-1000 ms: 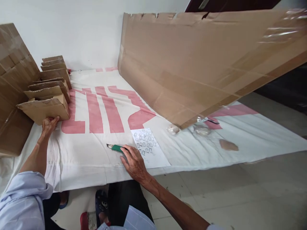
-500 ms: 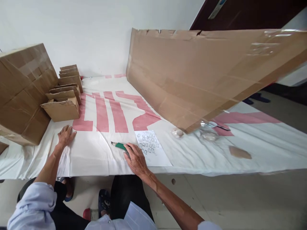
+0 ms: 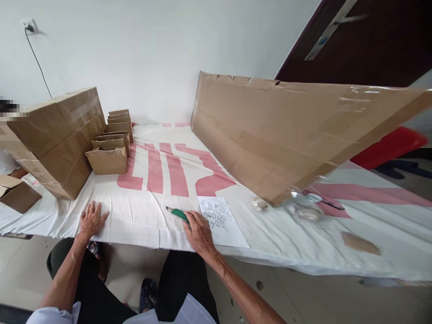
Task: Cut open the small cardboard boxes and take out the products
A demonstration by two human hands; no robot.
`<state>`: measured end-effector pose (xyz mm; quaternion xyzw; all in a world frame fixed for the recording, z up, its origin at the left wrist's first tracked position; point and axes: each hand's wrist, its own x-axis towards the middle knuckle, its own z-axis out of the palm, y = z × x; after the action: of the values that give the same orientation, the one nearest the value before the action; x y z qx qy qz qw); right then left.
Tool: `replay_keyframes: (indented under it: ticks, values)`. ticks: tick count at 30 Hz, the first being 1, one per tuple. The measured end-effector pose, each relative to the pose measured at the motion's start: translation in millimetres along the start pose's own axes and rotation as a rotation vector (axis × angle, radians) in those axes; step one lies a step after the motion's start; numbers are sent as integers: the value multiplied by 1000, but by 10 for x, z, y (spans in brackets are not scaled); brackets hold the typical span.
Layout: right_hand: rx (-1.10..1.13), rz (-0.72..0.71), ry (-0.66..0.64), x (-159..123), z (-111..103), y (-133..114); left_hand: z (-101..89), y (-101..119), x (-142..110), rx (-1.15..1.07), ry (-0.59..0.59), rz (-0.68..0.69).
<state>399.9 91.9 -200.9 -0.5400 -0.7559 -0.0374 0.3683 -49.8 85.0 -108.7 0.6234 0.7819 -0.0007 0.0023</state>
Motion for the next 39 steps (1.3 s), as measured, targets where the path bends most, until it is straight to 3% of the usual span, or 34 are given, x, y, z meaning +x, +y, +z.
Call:
replay_keyframes:
  ticks: [11,19,24,30,36,39]
  values:
    - [24,8,0,-18,-2,58,-226,-357,-390,67,-143,-111]
    - [88,-24,38,-78,36,145,-373,-499,-834,63,-143,-185]
    - [139,-2,60,-103,31,186,-410,-503,-1174,39,-75,-243]
    - [183,-21,79,68,-2,65,-338,-317,-1528,7,81,-251]
    - [174,-113,62,193,157,-49,-41,-171,-1805,-180,339,-35]
    - [162,-143,57,174,262,-48,18,-124,-1859,-244,303,25]
